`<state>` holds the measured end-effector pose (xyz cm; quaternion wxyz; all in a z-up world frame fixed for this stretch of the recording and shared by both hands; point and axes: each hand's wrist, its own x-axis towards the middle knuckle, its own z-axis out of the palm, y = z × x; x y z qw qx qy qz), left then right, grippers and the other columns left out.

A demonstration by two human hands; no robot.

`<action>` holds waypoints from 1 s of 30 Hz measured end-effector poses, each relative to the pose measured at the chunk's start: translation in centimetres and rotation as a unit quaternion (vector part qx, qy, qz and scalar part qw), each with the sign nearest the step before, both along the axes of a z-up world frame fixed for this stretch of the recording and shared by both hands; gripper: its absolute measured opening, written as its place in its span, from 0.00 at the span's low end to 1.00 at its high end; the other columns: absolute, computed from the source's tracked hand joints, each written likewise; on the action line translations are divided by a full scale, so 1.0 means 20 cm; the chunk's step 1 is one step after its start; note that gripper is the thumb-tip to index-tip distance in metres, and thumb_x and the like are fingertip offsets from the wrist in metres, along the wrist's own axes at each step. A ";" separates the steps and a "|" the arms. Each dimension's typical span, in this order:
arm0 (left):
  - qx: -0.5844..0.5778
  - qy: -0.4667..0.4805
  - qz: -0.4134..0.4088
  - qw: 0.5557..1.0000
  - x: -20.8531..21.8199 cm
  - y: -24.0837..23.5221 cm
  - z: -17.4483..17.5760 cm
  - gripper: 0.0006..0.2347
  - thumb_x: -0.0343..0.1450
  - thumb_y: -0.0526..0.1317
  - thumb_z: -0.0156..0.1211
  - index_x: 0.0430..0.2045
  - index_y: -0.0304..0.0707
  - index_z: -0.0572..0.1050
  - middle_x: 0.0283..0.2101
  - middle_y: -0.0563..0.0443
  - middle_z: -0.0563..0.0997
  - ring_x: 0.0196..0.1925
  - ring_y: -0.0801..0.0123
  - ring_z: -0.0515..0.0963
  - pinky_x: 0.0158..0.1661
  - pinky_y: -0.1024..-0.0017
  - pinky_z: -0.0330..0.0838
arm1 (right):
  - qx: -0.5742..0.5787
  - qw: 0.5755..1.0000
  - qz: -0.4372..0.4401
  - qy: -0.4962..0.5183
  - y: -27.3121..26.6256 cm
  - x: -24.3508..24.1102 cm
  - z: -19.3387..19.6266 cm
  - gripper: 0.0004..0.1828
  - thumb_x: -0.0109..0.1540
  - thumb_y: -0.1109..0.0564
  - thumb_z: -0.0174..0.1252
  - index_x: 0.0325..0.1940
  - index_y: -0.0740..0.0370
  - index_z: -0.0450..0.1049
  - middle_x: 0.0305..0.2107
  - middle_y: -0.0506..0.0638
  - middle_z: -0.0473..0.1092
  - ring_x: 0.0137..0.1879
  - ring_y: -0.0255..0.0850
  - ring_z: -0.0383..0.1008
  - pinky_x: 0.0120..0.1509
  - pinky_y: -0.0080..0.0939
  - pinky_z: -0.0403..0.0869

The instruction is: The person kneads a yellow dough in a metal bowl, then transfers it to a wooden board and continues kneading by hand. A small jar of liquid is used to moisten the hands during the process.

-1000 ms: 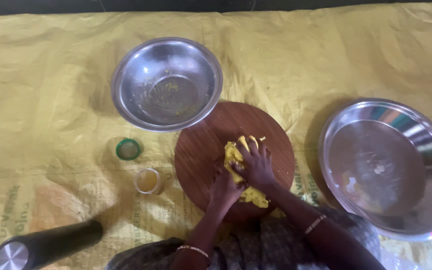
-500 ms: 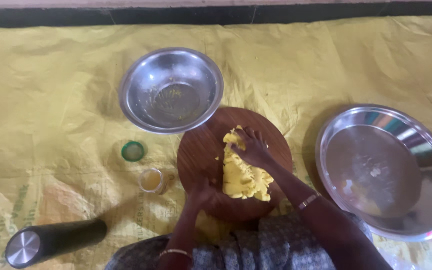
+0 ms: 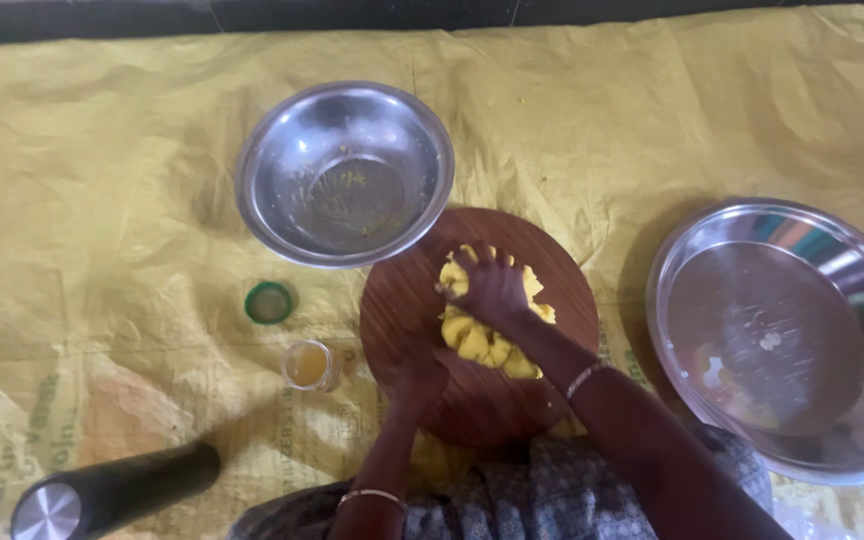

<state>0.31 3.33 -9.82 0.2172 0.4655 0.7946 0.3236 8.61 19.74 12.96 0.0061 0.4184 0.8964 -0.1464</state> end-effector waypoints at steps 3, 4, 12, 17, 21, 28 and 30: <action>-0.011 -0.021 -0.016 1.000 -0.04 0.05 -0.02 0.26 0.65 0.35 0.57 0.57 0.13 0.63 0.49 0.20 0.78 0.56 0.35 0.77 0.59 0.52 0.70 | -0.041 0.999 -0.013 -0.008 0.15 -0.06 -0.05 0.46 0.57 0.25 0.56 0.75 0.45 0.59 0.69 0.56 0.58 0.71 0.62 0.61 0.67 0.70 0.70; -0.017 -0.027 -0.025 0.999 -0.03 0.05 -0.02 0.25 0.66 0.36 0.57 0.57 0.16 0.64 0.49 0.22 0.79 0.56 0.36 0.78 0.59 0.52 0.70 | -0.054 0.998 -0.017 -0.023 0.16 -0.04 -0.06 0.48 0.57 0.25 0.55 0.76 0.44 0.58 0.70 0.56 0.57 0.72 0.61 0.61 0.69 0.68 0.70; -0.037 -0.058 -0.042 0.997 -0.11 0.07 -0.03 0.24 0.69 0.40 0.61 0.57 0.25 0.66 0.53 0.24 0.76 0.55 0.34 0.76 0.54 0.48 0.70 | -0.061 0.996 0.044 0.042 -0.15 0.32 -0.02 0.58 0.57 0.17 0.51 0.80 0.48 0.44 0.77 0.64 0.36 0.79 0.76 0.34 0.72 0.83 0.48; -0.058 -0.297 0.053 0.952 -0.17 0.08 -0.15 0.23 0.66 0.35 0.51 0.59 0.37 0.62 0.45 0.26 0.82 0.45 0.41 0.83 0.46 0.50 0.78 | 0.225 0.960 0.167 -0.025 -0.44 0.38 -0.09 0.62 0.51 0.17 0.57 0.79 0.48 0.47 0.70 0.69 0.46 0.73 0.77 0.43 0.71 0.87 0.50; 0.132 0.180 0.006 0.975 -0.20 0.07 -0.15 0.26 0.54 0.44 0.69 0.44 0.46 0.64 0.39 0.37 0.81 0.35 0.52 0.84 0.37 0.59 0.79 | 0.106 0.985 0.088 -0.105 -0.20 0.14 -0.09 0.58 0.49 0.23 0.65 0.76 0.43 0.50 0.70 0.67 0.47 0.74 0.73 0.46 0.69 0.84 0.53; -0.114 -0.386 0.085 0.911 -0.15 0.04 0.02 0.23 0.66 0.26 0.58 0.56 0.32 0.62 0.36 0.31 0.81 0.26 0.58 0.78 0.26 0.61 0.72 | 0.063 0.993 -0.016 0.095 0.18 -0.07 0.00 0.45 0.54 0.34 0.71 0.70 0.48 0.62 0.65 0.56 0.59 0.68 0.64 0.61 0.63 0.78 0.66; -0.100 -0.371 0.073 0.920 -0.15 0.02 0.03 0.24 0.66 0.26 0.58 0.57 0.35 0.59 0.35 0.37 0.81 0.25 0.59 0.79 0.29 0.62 0.72 | 0.055 0.982 0.003 0.182 0.17 -0.02 0.00 0.41 0.57 0.35 0.71 0.69 0.49 0.65 0.63 0.56 0.61 0.68 0.62 0.62 0.66 0.74 0.67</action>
